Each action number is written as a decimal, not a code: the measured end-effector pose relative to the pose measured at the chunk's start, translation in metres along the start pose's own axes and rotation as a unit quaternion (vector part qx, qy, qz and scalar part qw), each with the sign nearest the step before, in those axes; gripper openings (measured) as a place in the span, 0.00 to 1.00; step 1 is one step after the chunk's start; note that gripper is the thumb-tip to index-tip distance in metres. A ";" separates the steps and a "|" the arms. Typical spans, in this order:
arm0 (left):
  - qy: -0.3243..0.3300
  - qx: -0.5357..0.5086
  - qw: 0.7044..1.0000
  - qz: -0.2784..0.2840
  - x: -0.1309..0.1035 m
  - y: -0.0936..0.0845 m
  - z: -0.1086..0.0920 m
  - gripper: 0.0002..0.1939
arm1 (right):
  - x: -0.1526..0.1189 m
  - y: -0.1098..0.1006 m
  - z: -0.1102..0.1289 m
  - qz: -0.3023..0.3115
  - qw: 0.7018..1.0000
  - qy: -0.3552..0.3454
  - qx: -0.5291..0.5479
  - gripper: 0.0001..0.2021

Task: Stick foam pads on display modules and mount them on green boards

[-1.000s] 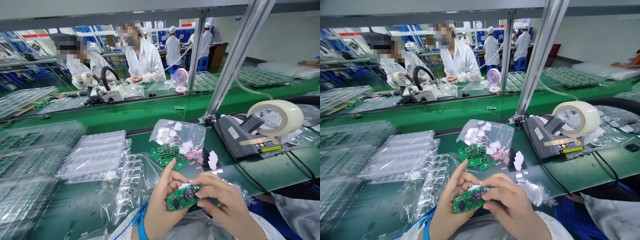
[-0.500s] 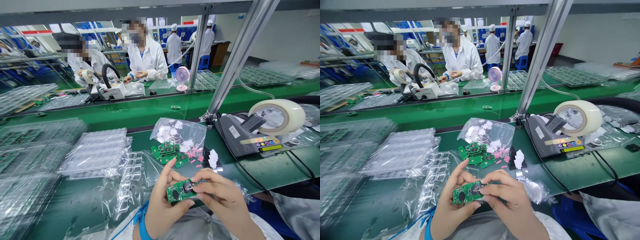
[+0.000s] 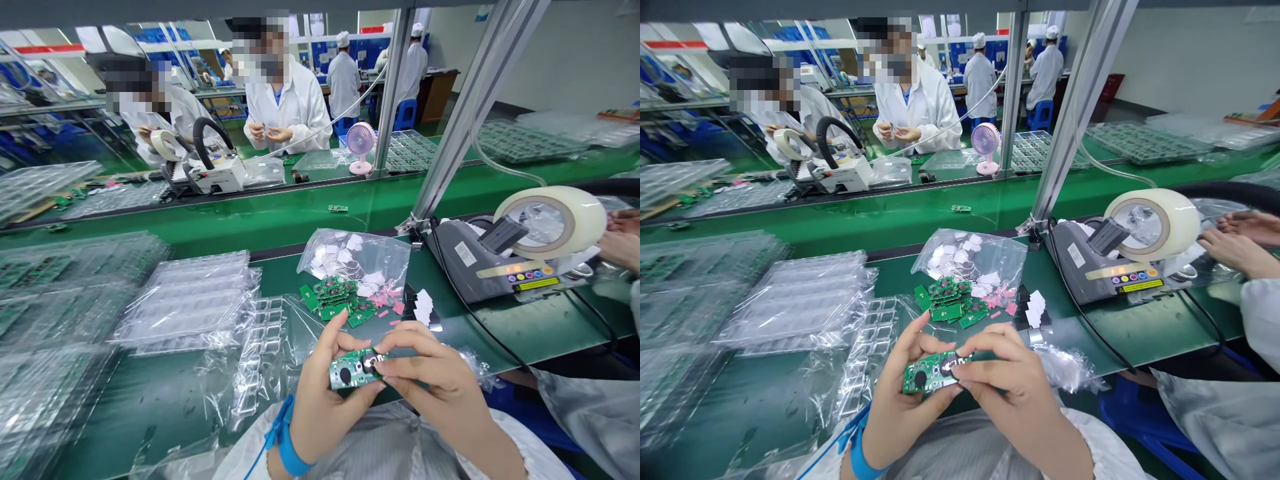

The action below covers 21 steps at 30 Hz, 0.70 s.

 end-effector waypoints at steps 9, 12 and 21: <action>-0.121 -0.163 0.976 0.073 0.008 0.008 0.030 0.44 | 0.003 0.001 -0.005 -0.019 0.998 -0.029 -0.048 0.11; -0.213 -0.289 0.927 0.107 0.012 0.014 0.039 0.33 | 0.003 0.002 -0.012 0.010 0.997 -0.046 -0.059 0.12; -0.304 -0.312 0.874 0.216 0.025 0.025 0.056 0.29 | 0.011 0.013 -0.020 0.123 0.992 -0.039 -0.004 0.09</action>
Point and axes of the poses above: each hand's wrist, its own x-axis towards the middle knuckle, its own y-axis out of the palm, z = x × y, the point moved 7 cm from there along x, towards the middle knuckle, and after that the axes turned 10 degrees about z, right-handed, at the moved point
